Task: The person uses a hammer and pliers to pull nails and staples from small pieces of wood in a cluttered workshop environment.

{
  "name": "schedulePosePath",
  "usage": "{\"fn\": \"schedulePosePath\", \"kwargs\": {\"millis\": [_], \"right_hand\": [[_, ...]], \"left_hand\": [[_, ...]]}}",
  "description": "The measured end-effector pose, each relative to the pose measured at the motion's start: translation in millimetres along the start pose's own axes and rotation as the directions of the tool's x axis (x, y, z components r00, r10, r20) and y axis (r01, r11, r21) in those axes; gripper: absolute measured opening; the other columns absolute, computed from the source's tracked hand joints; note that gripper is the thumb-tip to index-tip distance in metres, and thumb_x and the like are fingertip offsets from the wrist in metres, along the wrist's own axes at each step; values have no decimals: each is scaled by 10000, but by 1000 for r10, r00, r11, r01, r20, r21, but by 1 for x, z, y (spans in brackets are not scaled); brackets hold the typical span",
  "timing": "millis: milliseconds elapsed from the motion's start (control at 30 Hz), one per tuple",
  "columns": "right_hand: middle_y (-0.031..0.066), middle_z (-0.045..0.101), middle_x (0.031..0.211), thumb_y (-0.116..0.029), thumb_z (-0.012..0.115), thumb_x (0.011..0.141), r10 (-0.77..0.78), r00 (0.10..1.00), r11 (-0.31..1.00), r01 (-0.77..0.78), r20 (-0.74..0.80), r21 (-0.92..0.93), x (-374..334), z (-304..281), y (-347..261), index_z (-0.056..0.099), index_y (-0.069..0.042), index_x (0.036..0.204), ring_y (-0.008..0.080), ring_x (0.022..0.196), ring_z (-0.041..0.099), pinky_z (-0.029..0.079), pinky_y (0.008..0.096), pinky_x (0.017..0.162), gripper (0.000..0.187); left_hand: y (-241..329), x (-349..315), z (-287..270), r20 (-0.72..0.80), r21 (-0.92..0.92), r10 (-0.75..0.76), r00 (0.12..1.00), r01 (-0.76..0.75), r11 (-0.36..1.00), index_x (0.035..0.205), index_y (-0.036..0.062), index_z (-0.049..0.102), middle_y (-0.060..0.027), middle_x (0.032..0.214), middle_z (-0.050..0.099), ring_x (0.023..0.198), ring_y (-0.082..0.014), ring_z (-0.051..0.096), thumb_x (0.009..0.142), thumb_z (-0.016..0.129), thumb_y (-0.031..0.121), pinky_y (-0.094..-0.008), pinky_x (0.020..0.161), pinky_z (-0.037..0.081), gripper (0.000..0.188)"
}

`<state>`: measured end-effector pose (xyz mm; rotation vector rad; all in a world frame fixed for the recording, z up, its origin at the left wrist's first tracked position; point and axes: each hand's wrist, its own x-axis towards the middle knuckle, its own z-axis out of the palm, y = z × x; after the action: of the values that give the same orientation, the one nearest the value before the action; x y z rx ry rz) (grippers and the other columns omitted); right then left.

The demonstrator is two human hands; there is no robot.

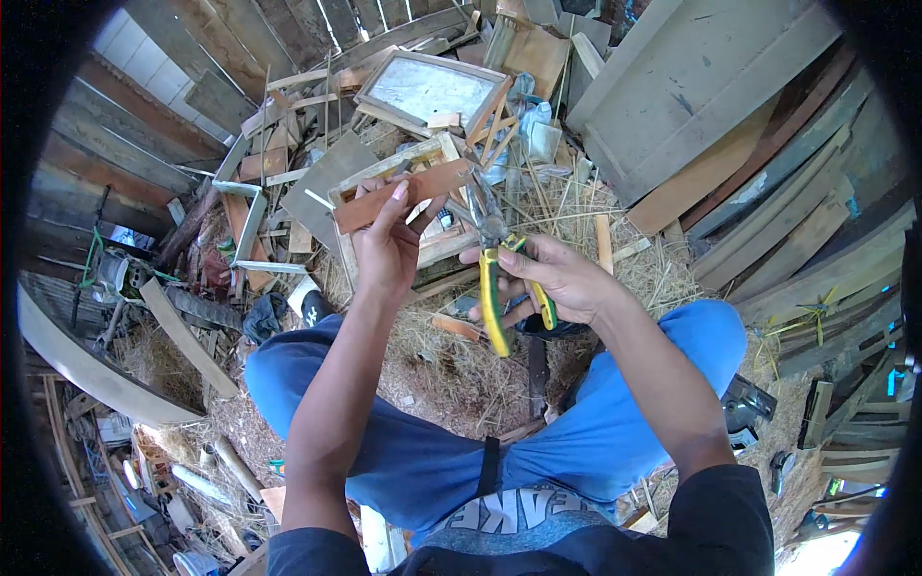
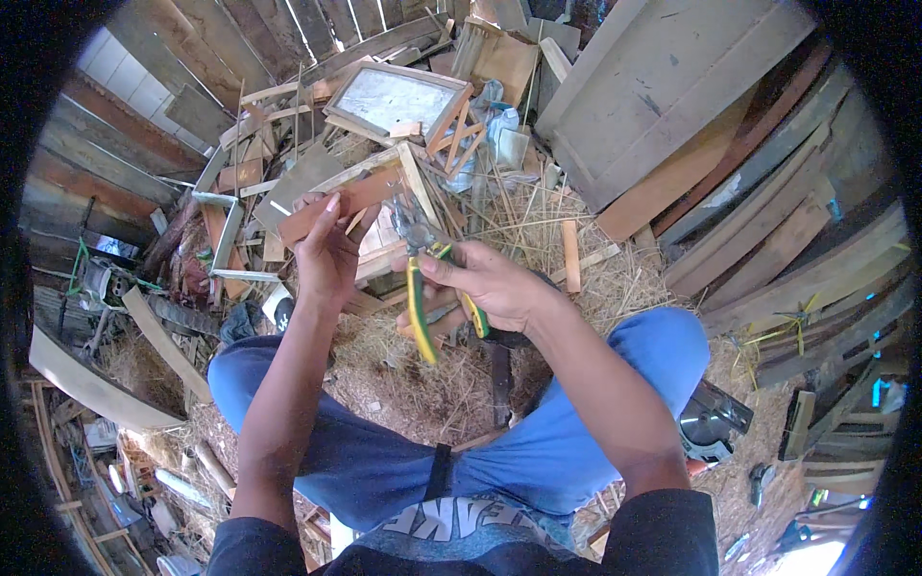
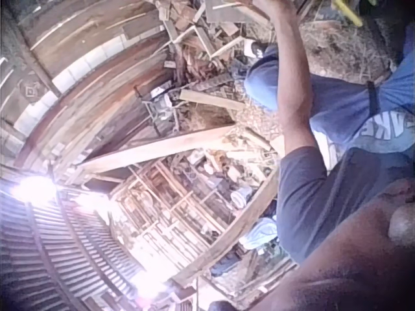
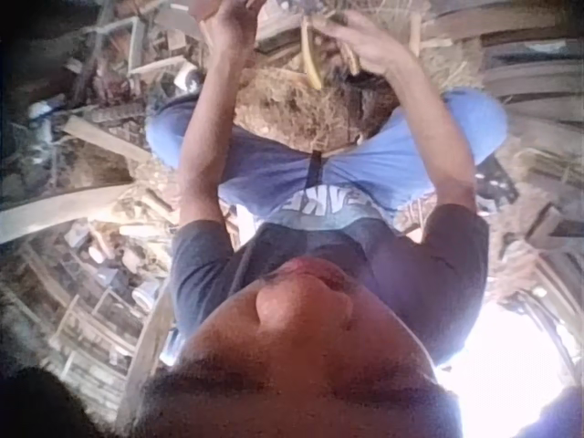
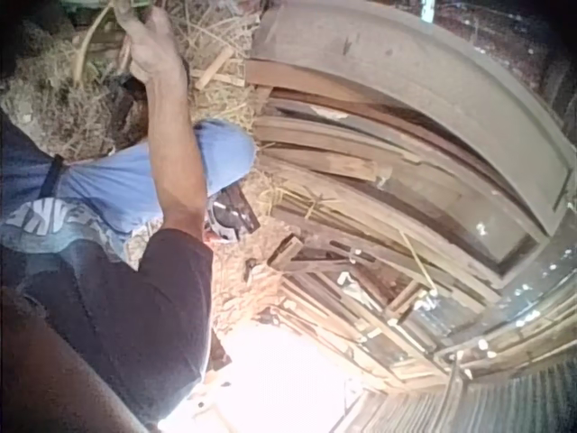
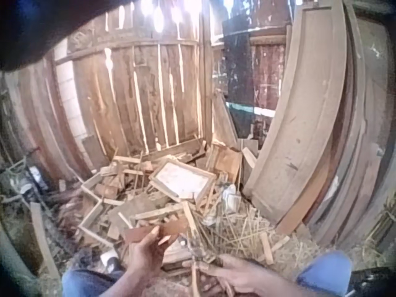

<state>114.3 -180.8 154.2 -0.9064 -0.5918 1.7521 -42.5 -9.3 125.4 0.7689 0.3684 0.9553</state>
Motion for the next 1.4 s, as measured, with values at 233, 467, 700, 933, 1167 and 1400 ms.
{"fn": "schedulePosePath", "kwargs": {"millis": [233, 467, 700, 933, 1167, 1400], "right_hand": [[62, 597, 995, -352, 583, 1023, -46, 997, 998, 43, 69, 41, 1, -7, 0, 533, 1, 1375, 241, 1030, 676, 628, 544, 847, 501], [205, 608, 1301, -331, 505, 1057, -77, 994, 997, 77, 77, 6, 1, -10, -2, 456, 45, 1406, 408, 1169, 644, 595, 630, 843, 515], [188, 627, 1268, -346, 533, 1046, -67, 996, 998, 68, 59, -4, -1, -10, -2, 484, 43, 1387, 363, 1128, 674, 622, 541, 803, 520], [83, 675, 1009, -306, 656, 988, -43, 989, 999, 43, 144, 4, 0, -11, 8, 572, -27, 1298, 221, 1005, 696, 582, 399, 882, 425], [93, 648, 1013, -214, 650, 994, -45, 915, 994, -1, 402, 114, 18, -4, 41, 573, -34, 1175, 260, 970, 688, 571, 433, 876, 267], [37, 539, 809, -262, 659, 992, -38, 910, 964, -75, 413, 254, 44, 7, 52, 562, -45, 1036, 180, 788, 596, 540, 376, 699, 242]], "left_hand": [[4, 1, -6, 92, 15, -81, 992, 80, 997, 1085, 137, 512, -56, 1103, 626, 1115, -216, 626, 925, 673, 103, -469, 983, 570, 229], [4, -2, -6, 202, 39, -119, 972, 114, 993, 1101, 137, 508, -78, 1139, 599, 1127, -243, 624, 894, 685, 115, -479, 959, 577, 274], [5, -3, -4, 196, 54, -146, 970, 138, 989, 1132, 125, 497, -78, 1141, 605, 1116, -248, 635, 894, 672, 112, -445, 923, 598, 296], [15, -7, 16, 252, 43, -189, 949, 184, 982, 1051, 67, 515, -146, 1074, 633, 1106, -291, 655, 962, 621, 126, -462, 887, 625, 150], [9, 1, 17, 85, -233, -140, 987, 156, 960, 733, 81, 504, -124, 791, 624, 974, -260, 672, 1076, 453, 337, -468, 991, 497, 430], [18, 10, -2, 157, -606, -146, 977, 213, 767, 575, 175, 307, 37, 498, 227, 426, -110, 243, 1068, 459, 295, -296, 484, 286, 529]]}}
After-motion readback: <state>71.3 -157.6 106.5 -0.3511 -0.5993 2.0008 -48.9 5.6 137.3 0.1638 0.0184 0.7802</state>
